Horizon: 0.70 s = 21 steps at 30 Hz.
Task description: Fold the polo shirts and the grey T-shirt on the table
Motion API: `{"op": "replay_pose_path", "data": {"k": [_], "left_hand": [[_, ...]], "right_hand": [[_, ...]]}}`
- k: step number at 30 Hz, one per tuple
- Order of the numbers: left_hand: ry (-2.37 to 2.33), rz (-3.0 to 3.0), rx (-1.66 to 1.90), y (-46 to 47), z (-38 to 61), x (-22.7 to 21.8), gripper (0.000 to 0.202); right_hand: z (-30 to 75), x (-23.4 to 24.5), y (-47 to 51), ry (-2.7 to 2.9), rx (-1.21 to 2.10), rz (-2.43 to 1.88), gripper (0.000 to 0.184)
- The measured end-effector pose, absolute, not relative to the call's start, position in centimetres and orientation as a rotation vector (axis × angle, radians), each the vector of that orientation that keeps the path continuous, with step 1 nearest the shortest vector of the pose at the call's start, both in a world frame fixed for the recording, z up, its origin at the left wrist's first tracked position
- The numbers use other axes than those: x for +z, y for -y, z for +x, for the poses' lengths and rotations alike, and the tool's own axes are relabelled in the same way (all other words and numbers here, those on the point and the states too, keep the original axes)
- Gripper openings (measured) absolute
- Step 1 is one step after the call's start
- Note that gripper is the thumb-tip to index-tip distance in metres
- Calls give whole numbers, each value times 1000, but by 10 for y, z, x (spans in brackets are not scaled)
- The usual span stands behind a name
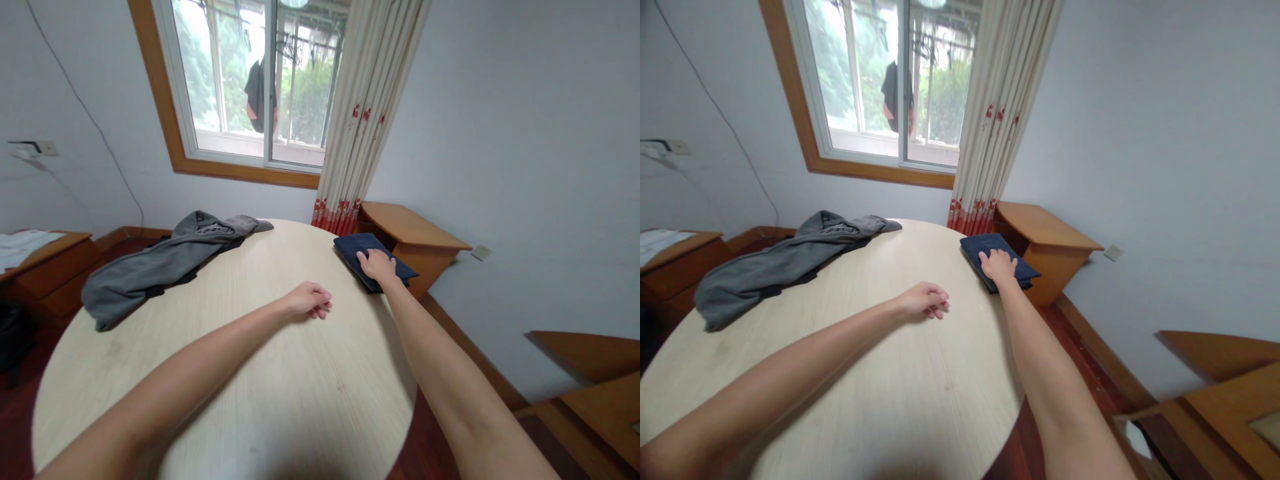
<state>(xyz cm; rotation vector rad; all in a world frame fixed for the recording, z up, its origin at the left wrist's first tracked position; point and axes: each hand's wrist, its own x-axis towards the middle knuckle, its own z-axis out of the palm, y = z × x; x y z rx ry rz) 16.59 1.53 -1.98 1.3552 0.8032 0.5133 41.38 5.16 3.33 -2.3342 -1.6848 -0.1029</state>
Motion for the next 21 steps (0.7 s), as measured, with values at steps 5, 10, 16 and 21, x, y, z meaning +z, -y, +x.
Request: {"op": "replay_pose_path", "data": {"k": [5,10,16,21], "left_hand": [[-1320,1985,807,-48,43,-2,23],[-1802,2332,850,-49,-43,3,35],[-1966,2376,1062,-40,-94,0,34],[-2333,2135,1108,-39,-117,5,41]], "right_hand": [[322,34,-32,1996,-51,-1997,48],[245,3,-17,2399,311,-1825,52],[241,-36,-5,2238,173,-1750,53],[256,-50,-11,2237,293,-1668,54]]}}
